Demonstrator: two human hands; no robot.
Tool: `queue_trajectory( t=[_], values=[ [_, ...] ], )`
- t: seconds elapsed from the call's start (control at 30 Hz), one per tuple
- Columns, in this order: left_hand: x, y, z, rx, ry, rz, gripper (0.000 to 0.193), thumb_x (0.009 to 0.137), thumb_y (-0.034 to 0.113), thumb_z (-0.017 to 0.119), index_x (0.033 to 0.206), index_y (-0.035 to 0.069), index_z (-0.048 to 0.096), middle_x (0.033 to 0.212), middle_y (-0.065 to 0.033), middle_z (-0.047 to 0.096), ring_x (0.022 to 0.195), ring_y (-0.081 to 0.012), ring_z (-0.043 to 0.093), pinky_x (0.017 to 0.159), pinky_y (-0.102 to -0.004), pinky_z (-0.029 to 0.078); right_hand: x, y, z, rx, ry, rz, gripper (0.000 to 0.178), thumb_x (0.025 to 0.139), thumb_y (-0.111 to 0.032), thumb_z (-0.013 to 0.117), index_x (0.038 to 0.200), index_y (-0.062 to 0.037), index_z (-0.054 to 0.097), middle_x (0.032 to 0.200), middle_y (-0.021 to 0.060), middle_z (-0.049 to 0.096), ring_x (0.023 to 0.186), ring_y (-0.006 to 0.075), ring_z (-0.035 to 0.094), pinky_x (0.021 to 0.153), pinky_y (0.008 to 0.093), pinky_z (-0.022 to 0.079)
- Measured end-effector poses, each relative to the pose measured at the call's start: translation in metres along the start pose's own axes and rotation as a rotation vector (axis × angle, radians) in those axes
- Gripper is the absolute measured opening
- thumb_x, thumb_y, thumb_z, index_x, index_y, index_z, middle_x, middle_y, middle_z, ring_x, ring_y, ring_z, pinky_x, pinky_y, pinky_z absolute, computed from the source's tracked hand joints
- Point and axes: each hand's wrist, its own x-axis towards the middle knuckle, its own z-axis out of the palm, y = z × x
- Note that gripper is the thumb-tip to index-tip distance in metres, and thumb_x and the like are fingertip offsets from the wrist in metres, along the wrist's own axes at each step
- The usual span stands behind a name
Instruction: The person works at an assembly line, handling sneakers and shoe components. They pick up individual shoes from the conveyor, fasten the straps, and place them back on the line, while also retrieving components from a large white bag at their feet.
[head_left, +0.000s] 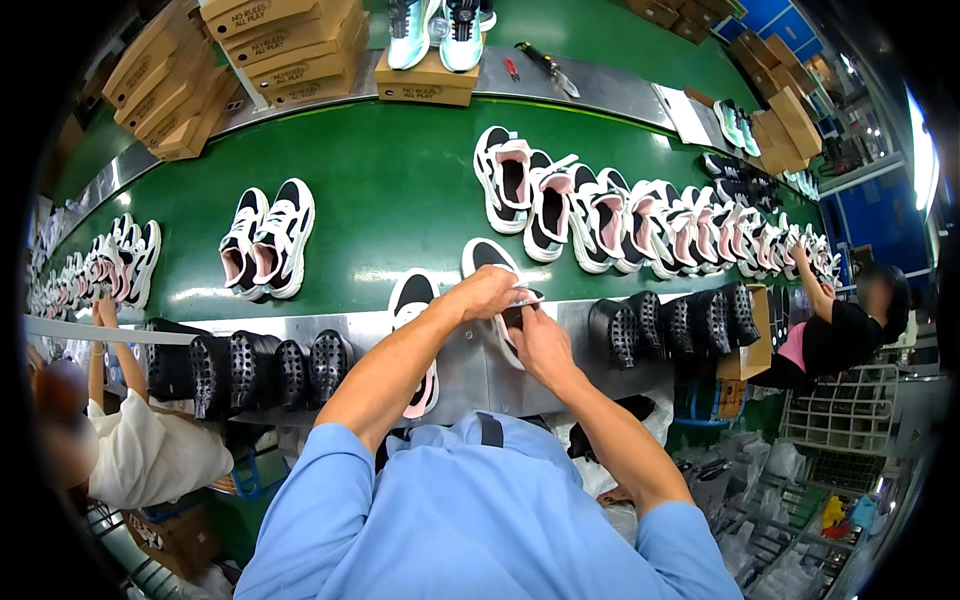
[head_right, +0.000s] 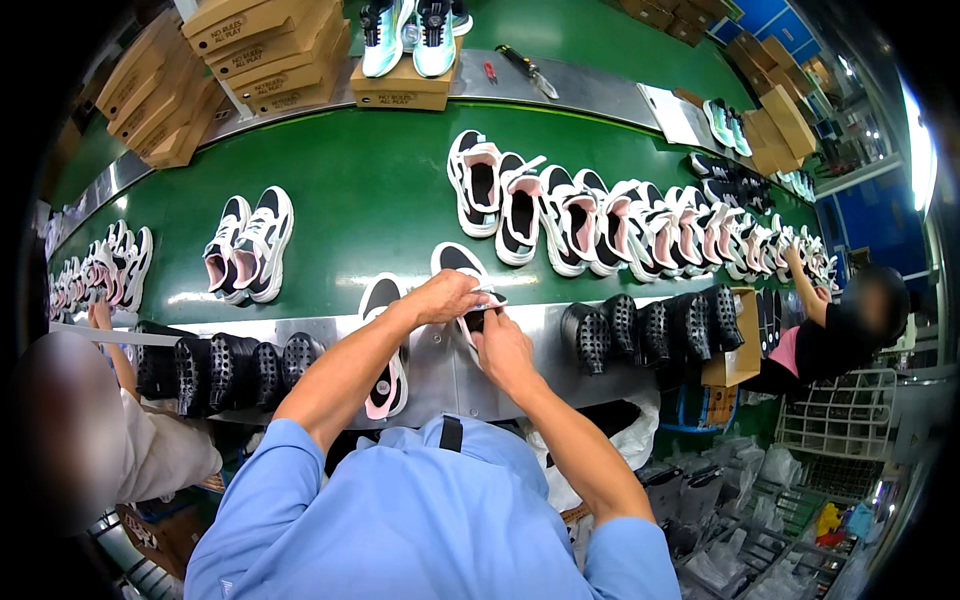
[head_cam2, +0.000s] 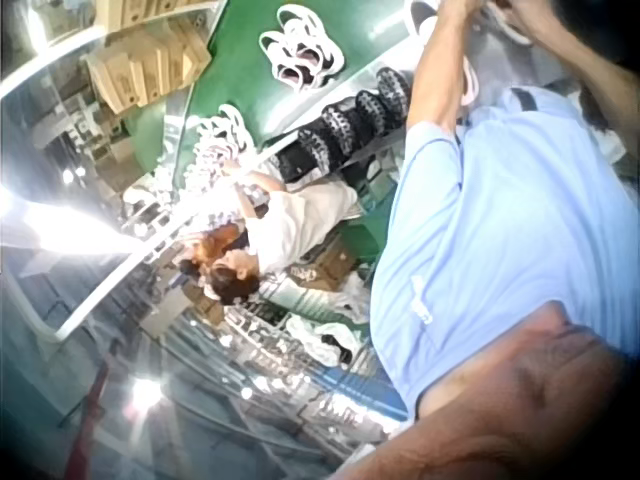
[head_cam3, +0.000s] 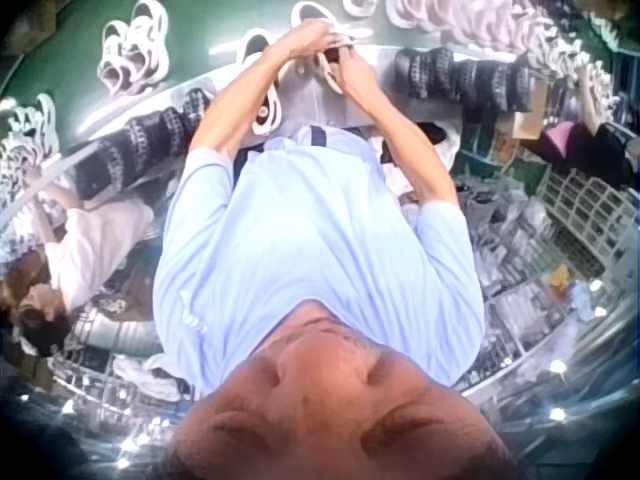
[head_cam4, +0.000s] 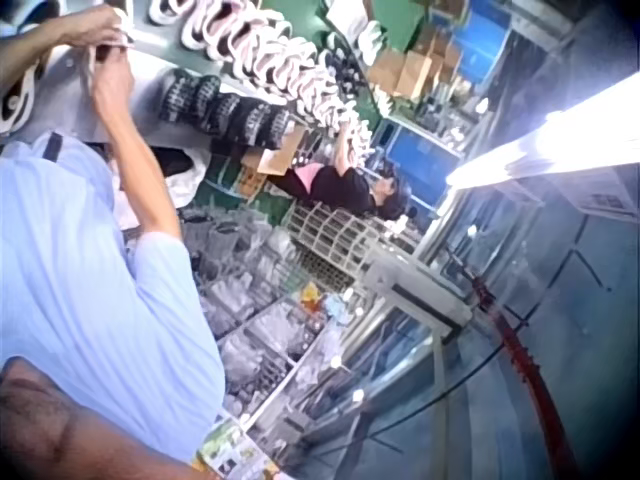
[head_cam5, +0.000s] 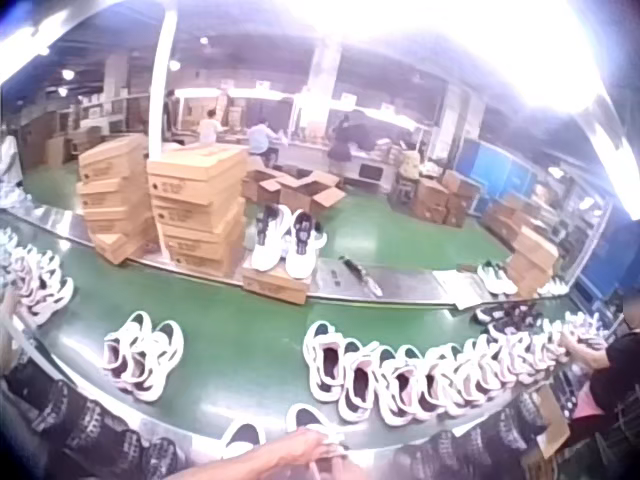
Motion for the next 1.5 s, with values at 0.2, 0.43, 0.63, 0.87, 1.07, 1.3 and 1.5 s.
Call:
queue_trajectory(
  t=[0.2, 0.43, 0.63, 0.87, 1.07, 1.3, 1.5],
  values=[
    [-0.04, 0.027, 0.033, -0.04, 0.386, -0.175, 0.102, 0.075, 0.028, 0.086, 0.159, 0.005, 0.034, 0.125, -0.0335, 0.063, 0.118, -0.0458, 0.062, 0.104, -0.0495, 0.049, -0.01, 0.033, -0.001, 0.201, 0.206, 0.198, 0.055, 0.085, -0.023, 0.08, 0.126, 0.0068, 0.058, 0.112, 0.0292, 0.067, 0.108, 0.0454, 0.065, 0.094, 0.0506, 0.052],
    [-0.028, 0.009, 0.084, -0.01, 0.438, -0.698, 0.071, 0.083, 0.029, 0.079, 0.137, -0.006, 0.049, 0.091, -0.0307, 0.073, 0.09, -0.0494, 0.071, 0.082, -0.0555, 0.057, 0.025, 0.011, 0.03, 0.025, 0.127, 0.355, 0.045, 0.089, -0.03, 0.074, 0.115, 0.0054, 0.066, 0.099, 0.0297, 0.072, 0.094, 0.0489, 0.07, 0.085, 0.055, 0.054],
    [-0.157, 0.102, 0.035, 0.245, 0.244, -0.584, 0.043, 0.09, 0.039, 0.075, 0.117, 0.007, 0.065, 0.083, -0.0186, 0.07, 0.077, -0.0394, 0.072, 0.066, -0.0528, 0.056, 0.018, 0.027, 0.026, -0.031, 0.047, 0.32, 0.044, 0.092, -0.032, 0.074, 0.116, 0.0037, 0.065, 0.103, 0.0267, 0.071, 0.095, 0.0453, 0.071, 0.084, 0.0539, 0.055],
    [-0.213, 0.036, 0.089, 0.269, 0.342, -0.462, 0.037, 0.085, 0.016, 0.068, 0.12, 0.003, 0.07, 0.116, -0.0332, 0.063, 0.101, -0.0472, 0.064, 0.087, -0.0528, 0.055, -0.013, -0.009, 0.045, 0.106, 0.044, 0.127, 0.045, 0.093, -0.032, 0.074, 0.115, 0.0059, 0.066, 0.107, 0.0291, 0.07, 0.099, 0.0484, 0.068, 0.087, 0.0543, 0.054],
    [-0.233, 0.067, 0.064, 0.164, 0.711, -0.423, 0.028, 0.083, 0.024, 0.077, 0.099, 0.001, 0.07, 0.107, -0.026, 0.066, 0.1, -0.0423, 0.065, 0.086, -0.0502, 0.056, -0.035, -0.018, -0.002, -0.011, -0.116, 0.266, 0.06, 0.089, -0.05, 0.075, 0.118, 0.0021, 0.068, 0.108, 0.0243, 0.073, 0.104, 0.0434, 0.07, 0.091, 0.0506, 0.053],
    [-0.415, 0.033, -0.065, 0.848, 1.395, -0.952, 0.046, 0.088, 0.024, 0.08, 0.123, -0.002, 0.064, 0.12, -0.0185, 0.062, 0.108, -0.0405, 0.056, 0.093, -0.0478, 0.048, -0.049, -0.061, -0.037, 0.373, 0.034, 0.112, 0.022, 0.096, -0.016, 0.074, 0.098, 0.0046, 0.068, 0.075, 0.0126, 0.069, 0.066, 0.0191, 0.064, 0.065, 0.0348, 0.053],
    [-0.455, 0.019, -0.078, 0.81, 1.37, -0.917, 0.049, 0.075, 0.014, 0.088, 0.117, -0.001, 0.069, 0.116, -0.0137, 0.069, 0.104, -0.0369, 0.06, 0.093, -0.0463, 0.051, -0.046, -0.129, -0.029, 0.444, -0.103, 0.006, 0.018, 0.095, -0.013, 0.076, 0.096, 0.0035, 0.069, 0.078, 0.0131, 0.071, 0.069, 0.0167, 0.067, 0.067, 0.0321, 0.055]
  ],
)
